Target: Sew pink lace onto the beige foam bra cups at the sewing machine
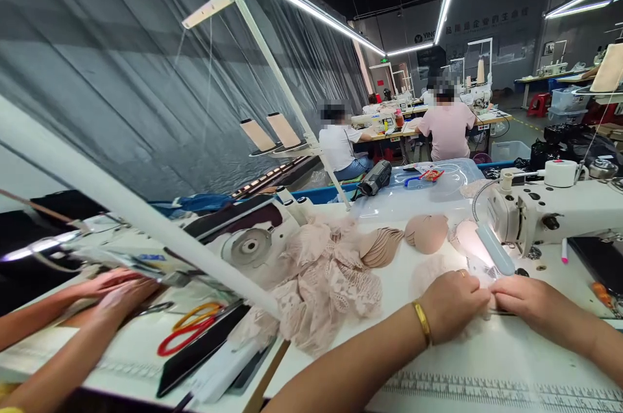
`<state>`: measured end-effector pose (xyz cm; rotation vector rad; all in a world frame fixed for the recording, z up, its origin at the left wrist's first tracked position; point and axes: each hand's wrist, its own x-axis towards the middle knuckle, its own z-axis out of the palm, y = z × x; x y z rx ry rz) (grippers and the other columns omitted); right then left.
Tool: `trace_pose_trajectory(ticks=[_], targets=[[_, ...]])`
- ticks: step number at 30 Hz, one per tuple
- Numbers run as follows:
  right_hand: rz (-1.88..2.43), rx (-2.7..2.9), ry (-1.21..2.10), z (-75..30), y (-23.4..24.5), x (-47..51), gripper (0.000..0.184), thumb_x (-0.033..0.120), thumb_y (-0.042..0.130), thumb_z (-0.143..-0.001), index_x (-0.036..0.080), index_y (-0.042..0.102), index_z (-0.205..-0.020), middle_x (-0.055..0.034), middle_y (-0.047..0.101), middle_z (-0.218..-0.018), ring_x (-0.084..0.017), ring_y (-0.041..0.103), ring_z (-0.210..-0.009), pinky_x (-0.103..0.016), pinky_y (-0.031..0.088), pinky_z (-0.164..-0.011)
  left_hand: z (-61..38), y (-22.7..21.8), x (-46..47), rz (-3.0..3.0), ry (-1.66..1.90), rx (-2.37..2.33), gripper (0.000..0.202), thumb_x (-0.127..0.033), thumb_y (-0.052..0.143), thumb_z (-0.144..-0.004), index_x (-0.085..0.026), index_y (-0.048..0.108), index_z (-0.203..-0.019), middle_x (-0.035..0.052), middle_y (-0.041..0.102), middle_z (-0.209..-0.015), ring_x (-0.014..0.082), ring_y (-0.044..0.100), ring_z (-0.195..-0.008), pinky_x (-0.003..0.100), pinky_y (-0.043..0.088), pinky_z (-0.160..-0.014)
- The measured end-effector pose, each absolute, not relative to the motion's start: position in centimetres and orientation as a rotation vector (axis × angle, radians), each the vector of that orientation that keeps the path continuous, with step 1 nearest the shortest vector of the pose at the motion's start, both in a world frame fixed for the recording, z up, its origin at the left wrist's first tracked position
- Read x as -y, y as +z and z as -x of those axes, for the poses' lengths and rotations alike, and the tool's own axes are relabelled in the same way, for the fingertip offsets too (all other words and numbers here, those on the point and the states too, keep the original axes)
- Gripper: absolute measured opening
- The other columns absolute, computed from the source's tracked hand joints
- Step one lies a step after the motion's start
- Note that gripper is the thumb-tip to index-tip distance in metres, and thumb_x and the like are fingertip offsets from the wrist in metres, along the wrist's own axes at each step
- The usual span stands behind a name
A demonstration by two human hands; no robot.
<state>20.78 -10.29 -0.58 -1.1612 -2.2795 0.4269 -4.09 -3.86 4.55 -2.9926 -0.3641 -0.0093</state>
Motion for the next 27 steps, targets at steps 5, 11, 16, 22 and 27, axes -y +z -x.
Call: trace_pose_trajectory(ticks=[5,11,16,22,27], targets=[[1.151,2.368,0.244,-22.1,-0.9,10.3,0.042,0.012,0.039,-0.105,0.029,0.072,-0.124,-0.009,0.075,-0.121,-0.026,0.064,-0.105,-0.038,0.052,-0.085,2.4,1.6,2.5,2.959,-0.202,0.412,0.021,-0.023,0.06,-0.1,-0.018,0.06,-0.08,0.0045,0.06,-0.083,0.0193,0.054,-0.075,0.033,0.041,-0.066],[1.148,2.444,0.226,-22.7,0.0,11.1,0.037,0.01,0.049,-0.103,0.031,0.071,-0.123,-0.0058,0.07,-0.103,-0.023,0.061,-0.091,-0.033,0.047,-0.075,3.0,1.1,2.7,3.023,-0.35,0.323,0.019,-0.019,0.053,-0.103,-0.018,0.058,-0.085,0.0049,0.064,-0.091,0.0189,0.055,-0.083,0.034,0.046,-0.08],[1.151,2.53,0.321,-22.8,0.4,11.3,0.036,0.013,0.044,-0.108,0.031,0.066,-0.129,-0.0058,0.067,-0.108,-0.022,0.06,-0.097,-0.033,0.048,-0.079,2.9,1.6,2.8,3.057,-0.359,0.355,0.014,-0.021,0.052,-0.104,-0.018,0.06,-0.093,0.0046,0.063,-0.09,0.0196,0.053,-0.079,0.034,0.044,-0.077],[1.137,2.539,0.369,-22.5,1.0,11.7,0.032,0.012,0.041,-0.108,0.028,0.067,-0.12,-0.0057,0.064,-0.104,-0.021,0.058,-0.093,-0.033,0.046,-0.075,3.0,1.6,3.1,3.08,-0.406,0.372,0.009,-0.021,0.054,-0.101,-0.019,0.061,-0.096,0.0049,0.063,-0.09,0.019,0.053,-0.078,0.032,0.045,-0.076],[1.125,2.527,0.434,-22.5,1.3,11.7,0.032,0.013,0.041,-0.109,0.028,0.066,-0.122,-0.0053,0.063,-0.106,-0.02,0.057,-0.095,-0.033,0.046,-0.076,2.9,1.4,3.1,3.09,-0.432,0.37,0.008,-0.022,0.055,-0.1,-0.019,0.062,-0.099,0.0052,0.064,-0.092,0.0186,0.053,-0.078,0.032,0.045,-0.077]])
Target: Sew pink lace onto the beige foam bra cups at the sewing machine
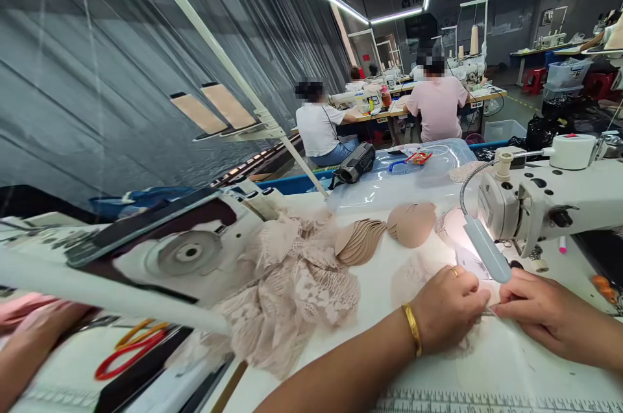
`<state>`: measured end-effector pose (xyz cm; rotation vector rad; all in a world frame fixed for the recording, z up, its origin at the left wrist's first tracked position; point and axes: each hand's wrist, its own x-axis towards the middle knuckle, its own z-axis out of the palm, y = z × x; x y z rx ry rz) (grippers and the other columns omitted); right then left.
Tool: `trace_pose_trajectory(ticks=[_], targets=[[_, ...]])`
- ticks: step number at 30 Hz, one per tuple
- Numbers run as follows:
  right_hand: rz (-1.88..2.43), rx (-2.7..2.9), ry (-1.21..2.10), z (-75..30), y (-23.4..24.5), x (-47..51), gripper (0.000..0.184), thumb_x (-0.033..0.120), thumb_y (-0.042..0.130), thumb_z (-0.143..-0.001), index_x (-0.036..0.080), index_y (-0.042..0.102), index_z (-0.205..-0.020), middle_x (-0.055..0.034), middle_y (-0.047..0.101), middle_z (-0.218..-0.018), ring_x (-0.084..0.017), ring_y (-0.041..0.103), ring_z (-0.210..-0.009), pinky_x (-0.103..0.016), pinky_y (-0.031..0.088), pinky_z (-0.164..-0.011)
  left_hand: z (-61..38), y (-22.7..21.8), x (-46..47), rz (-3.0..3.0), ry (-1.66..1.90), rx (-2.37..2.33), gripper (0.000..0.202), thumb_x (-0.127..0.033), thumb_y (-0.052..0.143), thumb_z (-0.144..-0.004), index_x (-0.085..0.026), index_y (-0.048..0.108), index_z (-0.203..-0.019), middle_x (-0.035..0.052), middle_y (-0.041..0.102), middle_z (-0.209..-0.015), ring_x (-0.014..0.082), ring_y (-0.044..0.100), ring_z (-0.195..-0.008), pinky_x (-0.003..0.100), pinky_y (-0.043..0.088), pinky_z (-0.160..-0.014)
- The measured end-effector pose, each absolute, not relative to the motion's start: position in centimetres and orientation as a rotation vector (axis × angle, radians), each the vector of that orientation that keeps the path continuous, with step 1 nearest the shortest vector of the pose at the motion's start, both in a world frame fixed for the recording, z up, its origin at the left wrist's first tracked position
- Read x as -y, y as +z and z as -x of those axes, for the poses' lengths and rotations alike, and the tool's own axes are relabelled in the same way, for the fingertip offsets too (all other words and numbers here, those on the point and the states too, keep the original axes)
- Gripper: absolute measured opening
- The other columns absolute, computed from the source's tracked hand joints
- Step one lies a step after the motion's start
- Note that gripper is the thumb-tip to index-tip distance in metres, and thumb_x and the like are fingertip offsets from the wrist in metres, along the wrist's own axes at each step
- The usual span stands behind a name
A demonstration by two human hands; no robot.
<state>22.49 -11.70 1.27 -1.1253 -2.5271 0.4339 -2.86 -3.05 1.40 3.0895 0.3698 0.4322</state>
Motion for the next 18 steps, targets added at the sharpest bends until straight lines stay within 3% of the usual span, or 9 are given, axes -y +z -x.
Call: trace_pose_trajectory(ticks=[10,14,18], targets=[[1.309,2.451,0.452,-22.7,0.6,11.4,0.028,0.013,0.045,-0.104,0.028,0.066,-0.116,-0.0051,0.065,-0.102,-0.023,0.062,-0.093,-0.036,0.049,-0.075,2.5,0.7,2.8,-3.097,0.529,-0.308,0.011,-0.024,0.056,-0.1,-0.017,0.065,-0.099,0.0057,0.069,-0.098,0.0202,0.058,-0.089,0.034,0.043,-0.08],[1.259,2.375,0.378,-22.8,0.2,10.9,0.033,0.016,0.048,-0.104,0.031,0.069,-0.123,-0.0059,0.069,-0.102,-0.023,0.063,-0.089,-0.035,0.05,-0.073,1.9,0.5,2.0,-3.101,0.492,-0.349,0.016,-0.025,0.054,-0.099,-0.019,0.064,-0.089,0.0063,0.068,-0.093,0.0211,0.058,-0.087,0.035,0.04,-0.073],[1.257,2.294,0.311,-22.8,-0.2,10.5,0.026,0.021,0.05,-0.105,0.031,0.072,-0.114,-0.0057,0.07,-0.098,-0.023,0.062,-0.085,-0.034,0.051,-0.071,1.1,0.7,0.8,-3.105,0.456,-0.354,0.015,-0.024,0.056,-0.097,-0.019,0.063,-0.085,0.0067,0.069,-0.096,0.0222,0.059,-0.089,0.036,0.043,-0.074]])
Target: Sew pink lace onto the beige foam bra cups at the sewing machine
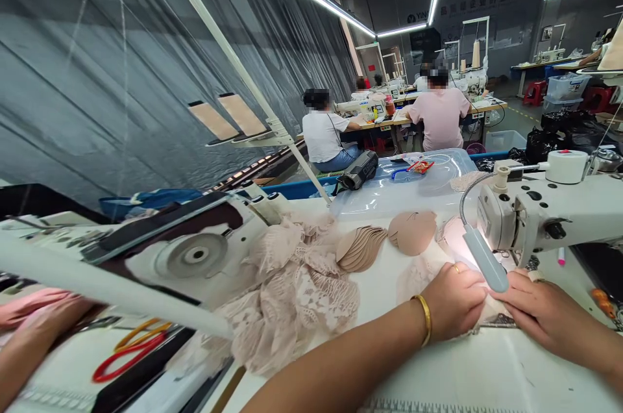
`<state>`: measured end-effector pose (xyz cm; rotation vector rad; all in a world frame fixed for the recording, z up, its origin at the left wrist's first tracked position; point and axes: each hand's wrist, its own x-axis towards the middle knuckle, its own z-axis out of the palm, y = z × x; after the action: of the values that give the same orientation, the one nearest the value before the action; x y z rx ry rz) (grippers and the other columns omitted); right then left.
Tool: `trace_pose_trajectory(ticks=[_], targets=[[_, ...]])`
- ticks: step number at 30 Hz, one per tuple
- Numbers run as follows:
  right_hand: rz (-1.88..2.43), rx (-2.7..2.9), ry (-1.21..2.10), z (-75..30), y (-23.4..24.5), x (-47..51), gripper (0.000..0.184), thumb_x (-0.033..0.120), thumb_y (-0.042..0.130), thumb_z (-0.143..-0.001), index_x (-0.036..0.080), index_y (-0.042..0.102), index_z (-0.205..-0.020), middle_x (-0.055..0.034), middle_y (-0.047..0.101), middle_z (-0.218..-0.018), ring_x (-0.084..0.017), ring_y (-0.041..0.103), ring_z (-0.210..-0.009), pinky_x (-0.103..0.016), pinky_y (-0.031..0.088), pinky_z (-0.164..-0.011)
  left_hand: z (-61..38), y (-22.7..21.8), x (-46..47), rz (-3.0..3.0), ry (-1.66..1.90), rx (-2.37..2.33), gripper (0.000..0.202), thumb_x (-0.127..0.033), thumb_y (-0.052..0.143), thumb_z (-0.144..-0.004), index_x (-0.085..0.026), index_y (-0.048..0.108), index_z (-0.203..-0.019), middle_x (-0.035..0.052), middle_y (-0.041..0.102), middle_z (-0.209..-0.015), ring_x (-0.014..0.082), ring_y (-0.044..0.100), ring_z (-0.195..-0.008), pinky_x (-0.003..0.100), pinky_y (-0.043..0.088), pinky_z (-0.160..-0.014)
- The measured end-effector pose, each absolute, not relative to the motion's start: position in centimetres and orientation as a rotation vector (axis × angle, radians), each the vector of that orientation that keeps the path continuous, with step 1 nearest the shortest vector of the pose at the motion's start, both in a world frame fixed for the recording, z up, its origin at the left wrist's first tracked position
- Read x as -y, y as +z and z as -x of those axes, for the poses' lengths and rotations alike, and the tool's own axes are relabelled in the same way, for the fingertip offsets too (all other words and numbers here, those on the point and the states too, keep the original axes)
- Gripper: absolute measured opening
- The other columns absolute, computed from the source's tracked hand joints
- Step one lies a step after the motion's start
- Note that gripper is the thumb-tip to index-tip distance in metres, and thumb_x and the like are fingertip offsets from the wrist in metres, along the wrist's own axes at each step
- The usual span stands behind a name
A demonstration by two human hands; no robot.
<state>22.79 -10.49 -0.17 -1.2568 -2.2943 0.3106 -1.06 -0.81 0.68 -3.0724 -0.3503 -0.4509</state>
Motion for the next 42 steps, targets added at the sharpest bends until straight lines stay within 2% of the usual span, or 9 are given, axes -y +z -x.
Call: trace_pose_trajectory(ticks=[7,14,20,25,31,34,37,40,42], targets=[[1.465,2.287,0.252,-22.8,-1.3,10.1,0.028,0.023,0.037,-0.108,0.027,0.06,-0.092,-0.003,0.058,-0.087,-0.022,0.054,-0.076,-0.035,0.045,-0.066,0.1,0.5,-0.6,3.084,-0.485,0.34,0.017,-0.021,0.056,-0.1,-0.018,0.066,-0.087,0.0064,0.069,-0.095,0.0203,0.062,-0.09,0.034,0.047,-0.083],[1.484,2.252,0.26,-23.0,-1.9,10.0,0.025,0.022,0.036,-0.108,0.027,0.052,-0.088,-0.0027,0.058,-0.09,-0.021,0.056,-0.079,-0.035,0.048,-0.069,0.1,0.0,-1.0,3.085,-0.503,0.359,0.018,-0.024,0.057,-0.101,-0.019,0.071,-0.091,0.0081,0.071,-0.099,0.0217,0.064,-0.096,0.036,0.048,-0.089],[1.48,2.244,0.243,-23.0,-2.0,9.8,0.023,0.022,0.039,-0.107,0.027,0.054,-0.09,-0.004,0.06,-0.092,-0.023,0.057,-0.08,-0.035,0.048,-0.067,0.0,-0.1,-0.8,3.087,-0.523,0.375,0.021,-0.023,0.054,-0.102,-0.016,0.069,-0.089,0.0081,0.071,-0.101,0.0212,0.063,-0.096,0.036,0.047,-0.091],[1.492,2.182,0.334,-23.2,-2.3,9.7,0.025,0.026,0.036,-0.108,0.027,0.056,-0.092,-0.0049,0.062,-0.096,-0.025,0.058,-0.085,-0.038,0.047,-0.072,-0.3,0.4,-1.0,3.069,-0.423,0.443,0.022,-0.025,0.055,-0.102,-0.016,0.068,-0.087,0.008,0.069,-0.097,0.022,0.06,-0.091,0.037,0.045,-0.085],[1.471,2.088,0.411,-23.3,-2.0,9.6,0.027,0.031,0.041,-0.107,0.027,0.059,-0.087,-0.0037,0.058,-0.09,-0.025,0.056,-0.084,-0.039,0.042,-0.072,-0.9,2.0,-0.4,3.032,-0.291,0.645,0.018,-0.032,0.06,-0.098,-0.018,0.07,-0.1,0.0131,0.068,-0.111,0.0308,0.059,-0.106,0.045,0.043,-0.09],[1.449,2.023,0.468,-23.1,-1.6,9.8,0.028,0.037,0.044,-0.106,0.027,0.063,-0.088,-0.0044,0.059,-0.09,-0.026,0.056,-0.082,-0.041,0.042,-0.074,-1.1,2.5,-0.8,3.065,-0.234,0.719,0.008,-0.019,0.063,-0.09,-0.016,0.067,-0.096,0.0136,0.07,-0.106,0.0298,0.063,-0.1,0.043,0.045,-0.085],[1.433,1.923,0.6,-22.2,-1.0,10.3,0.03,0.046,0.048,-0.106,0.027,0.066,-0.091,-0.0047,0.064,-0.089,-0.027,0.059,-0.084,-0.042,0.045,-0.077,0.2,3.5,-0.6,3.098,-0.279,0.769,0.023,-0.007,0.062,-0.083,-0.014,0.064,-0.104,0.011,0.072,-0.098,0.0257,0.066,-0.089,0.038,0.048,-0.08],[1.403,1.757,0.824,-20.3,-0.3,10.8,0.031,0.055,0.048,-0.107,0.027,0.063,-0.106,-0.0028,0.071,-0.089,-0.024,0.066,-0.082,-0.038,0.052,-0.074,2.9,4.4,2.5,3.174,-0.42,0.748,0.028,-0.008,0.058,-0.09,-0.018,0.062,-0.117,0.0078,0.075,-0.107,0.0225,0.069,-0.1,0.036,0.051,-0.092],[1.365,1.627,0.956,-18.5,0.1,11.3,0.037,0.06,0.045,-0.107,0.026,0.056,-0.116,0.0,0.07,-0.082,-0.023,0.068,-0.076,-0.035,0.054,-0.068,4.8,4.2,6.3,3.368,-0.74,0.792,0.024,-0.02,0.06,-0.097,-0.021,0.063,-0.12,0.0096,0.074,-0.121,0.0248,0.067,-0.117,0.042,0.049,-0.106]])
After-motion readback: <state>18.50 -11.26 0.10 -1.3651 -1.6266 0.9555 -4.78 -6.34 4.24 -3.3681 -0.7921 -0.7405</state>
